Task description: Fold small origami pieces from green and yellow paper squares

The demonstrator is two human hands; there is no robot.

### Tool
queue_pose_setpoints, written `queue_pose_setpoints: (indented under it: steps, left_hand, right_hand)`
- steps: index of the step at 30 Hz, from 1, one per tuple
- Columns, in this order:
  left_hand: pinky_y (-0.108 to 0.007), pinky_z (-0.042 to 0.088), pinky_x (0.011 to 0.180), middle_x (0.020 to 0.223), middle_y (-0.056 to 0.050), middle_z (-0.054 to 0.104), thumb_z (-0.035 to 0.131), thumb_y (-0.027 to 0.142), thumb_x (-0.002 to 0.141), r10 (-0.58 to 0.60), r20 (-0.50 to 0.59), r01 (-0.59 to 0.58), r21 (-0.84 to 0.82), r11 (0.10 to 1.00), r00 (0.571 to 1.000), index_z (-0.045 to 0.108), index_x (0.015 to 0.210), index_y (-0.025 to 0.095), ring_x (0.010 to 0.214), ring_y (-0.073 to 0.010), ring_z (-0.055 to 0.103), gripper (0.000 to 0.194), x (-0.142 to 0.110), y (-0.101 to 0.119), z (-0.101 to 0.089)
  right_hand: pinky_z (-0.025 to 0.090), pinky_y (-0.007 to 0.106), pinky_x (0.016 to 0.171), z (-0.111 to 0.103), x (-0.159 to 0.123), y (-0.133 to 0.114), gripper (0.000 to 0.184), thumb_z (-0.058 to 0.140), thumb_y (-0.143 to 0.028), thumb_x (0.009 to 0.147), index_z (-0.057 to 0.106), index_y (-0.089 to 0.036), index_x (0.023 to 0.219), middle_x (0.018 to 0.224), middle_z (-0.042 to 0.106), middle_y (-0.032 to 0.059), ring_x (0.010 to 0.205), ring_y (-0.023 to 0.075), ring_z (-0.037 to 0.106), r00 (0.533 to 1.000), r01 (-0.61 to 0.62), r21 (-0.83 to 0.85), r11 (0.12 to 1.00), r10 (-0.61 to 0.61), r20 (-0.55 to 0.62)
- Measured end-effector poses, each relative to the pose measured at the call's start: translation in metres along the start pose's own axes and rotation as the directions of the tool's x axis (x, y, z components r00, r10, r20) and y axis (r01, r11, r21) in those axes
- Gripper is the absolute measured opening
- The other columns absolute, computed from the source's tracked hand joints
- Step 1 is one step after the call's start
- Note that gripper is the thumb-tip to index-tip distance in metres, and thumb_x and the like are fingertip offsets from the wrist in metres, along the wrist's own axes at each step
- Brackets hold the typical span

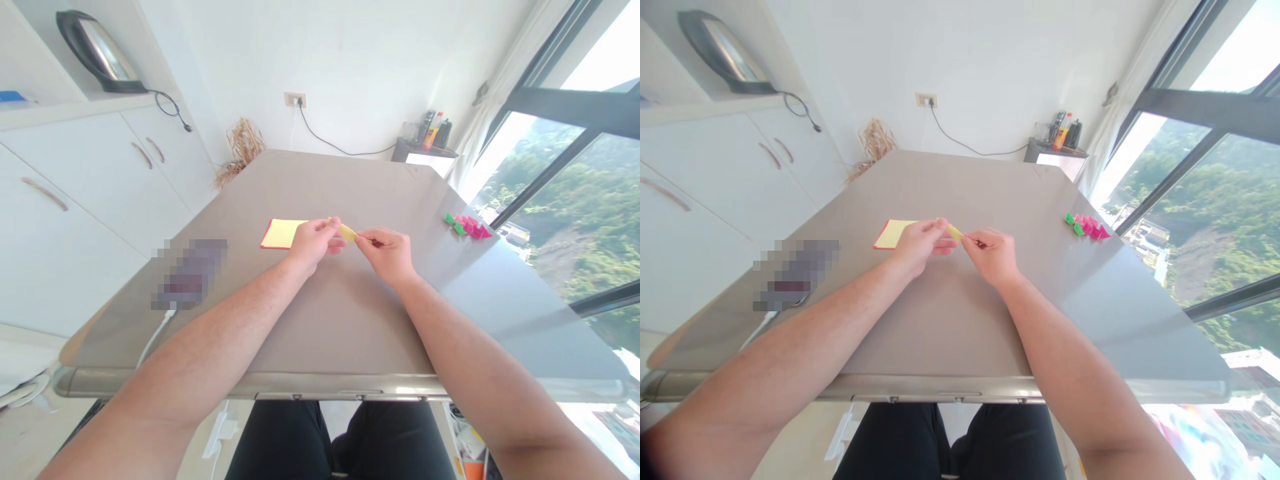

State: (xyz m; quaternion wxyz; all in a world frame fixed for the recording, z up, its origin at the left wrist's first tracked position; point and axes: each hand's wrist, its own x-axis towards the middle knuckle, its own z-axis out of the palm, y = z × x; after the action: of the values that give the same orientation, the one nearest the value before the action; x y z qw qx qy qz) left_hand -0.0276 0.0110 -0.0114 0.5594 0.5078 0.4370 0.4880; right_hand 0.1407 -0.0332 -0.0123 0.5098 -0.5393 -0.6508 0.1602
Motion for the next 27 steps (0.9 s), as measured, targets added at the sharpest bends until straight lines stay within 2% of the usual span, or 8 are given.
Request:
queue_pose_setpoints:
  steps: [2, 4, 8, 12, 14, 19, 23, 27]
  left_hand:
    - [-0.038, 0.063, 0.078, 0.101, -0.012, 0.075, 0.07, 0.057, 0.085, -0.049, 0.068, 0.056, -0.099, 0.994, 0.997, 0.069, 0.1, 0.017, 0.085, -0.0223, 0.075, 0.042, -0.001, -0.002, 0.003]
    - [-0.04, 0.062, 0.085, 0.104, -0.011, 0.075, 0.073, 0.049, 0.085, -0.043, 0.11, 0.061, -0.17, 0.984, 0.993, 0.07, 0.103, 0.017, 0.088, -0.0225, 0.076, 0.037, -0.001, -0.003, 0.005]
    - [-0.041, 0.062, 0.09, 0.126, -0.013, 0.07, 0.076, 0.035, 0.081, 0.004, 0.111, 0.015, -0.171, 0.985, 0.994, 0.073, 0.097, 0.016, 0.091, -0.0218, 0.076, 0.025, -0.001, -0.004, 0.006]
    - [-0.041, 0.062, 0.09, 0.145, -0.012, 0.059, 0.077, 0.035, 0.08, 0.072, 0.12, -0.059, -0.109, 0.992, 0.99, 0.075, 0.095, 0.017, 0.104, -0.0243, 0.073, 0.023, -0.003, -0.003, 0.006]
    - [-0.042, 0.063, 0.09, 0.145, -0.013, 0.06, 0.077, 0.035, 0.08, 0.08, 0.126, -0.071, -0.074, 0.995, 0.989, 0.076, 0.1, 0.018, 0.109, -0.026, 0.071, 0.027, -0.004, -0.003, 0.006]
    - [-0.043, 0.063, 0.089, 0.127, -0.014, 0.071, 0.076, 0.036, 0.081, 0.064, 0.133, -0.062, -0.014, 0.998, 0.989, 0.073, 0.119, 0.018, 0.111, -0.0276, 0.071, 0.043, -0.005, -0.002, 0.005]
    - [-0.04, 0.063, 0.087, 0.131, -0.012, 0.069, 0.075, 0.033, 0.08, 0.095, 0.144, -0.099, 0.02, 0.995, 0.985, 0.074, 0.116, 0.02, 0.115, -0.0276, 0.069, 0.039, -0.007, -0.001, 0.005]
    - [-0.039, 0.062, 0.086, 0.13, -0.012, 0.07, 0.074, 0.034, 0.079, 0.105, 0.157, -0.114, 0.05, 0.992, 0.982, 0.075, 0.114, 0.019, 0.11, -0.026, 0.071, 0.037, -0.009, 0.0, 0.005]
  right_hand:
    - [0.051, 0.034, 0.071, 0.004, -0.002, 0.0, 0.02, 0.065, -0.035, 0.085, 0.076, -0.025, 0.072, 0.081, 0.074, 0.0036, 0.076, 0.019, 0.065, 0.998, 0.066, -0.02, 0.998, -0.065, 0.012]
    - [0.054, 0.035, 0.076, 0.006, -0.003, -0.001, 0.018, 0.065, -0.036, 0.086, 0.077, -0.026, 0.076, 0.086, 0.076, 0.004, 0.081, 0.02, 0.067, 0.997, 0.078, -0.008, 0.997, -0.078, 0.028]
    - [0.055, 0.034, 0.078, 0.004, -0.003, -0.004, 0.015, 0.07, -0.037, 0.081, 0.079, -0.026, 0.086, 0.09, 0.077, 0.0029, 0.082, 0.0194, 0.07, 0.994, -0.036, 0.044, 0.998, 0.031, 0.101]
    - [0.053, 0.033, 0.076, 0.0, 0.0, -0.006, 0.02, 0.07, -0.042, 0.081, 0.078, -0.024, 0.083, 0.083, 0.077, 0.0028, 0.078, 0.0189, 0.069, 0.978, -0.157, 0.083, 0.984, 0.143, 0.154]
    - [0.052, 0.032, 0.074, -0.001, 0.002, -0.004, 0.02, 0.071, -0.042, 0.079, 0.077, -0.023, 0.081, 0.078, 0.076, 0.0026, 0.075, 0.0187, 0.069, 0.971, -0.192, 0.101, 0.976, 0.175, 0.163]
    - [0.053, 0.032, 0.071, -0.003, 0.005, -0.002, 0.021, 0.073, -0.042, 0.077, 0.077, -0.022, 0.08, 0.077, 0.075, 0.0024, 0.073, 0.0179, 0.068, 0.949, -0.273, 0.174, 0.946, 0.235, 0.212]
    - [0.053, 0.032, 0.071, -0.004, 0.005, -0.003, 0.022, 0.074, -0.042, 0.076, 0.076, -0.021, 0.079, 0.078, 0.075, 0.0028, 0.072, 0.0176, 0.067, 0.943, -0.287, 0.193, 0.938, 0.24, 0.232]
    - [0.053, 0.032, 0.07, -0.004, 0.006, -0.002, 0.023, 0.076, -0.044, 0.075, 0.077, -0.021, 0.08, 0.078, 0.075, 0.0031, 0.071, 0.0172, 0.067, 0.942, -0.287, 0.2, 0.937, 0.237, 0.238]
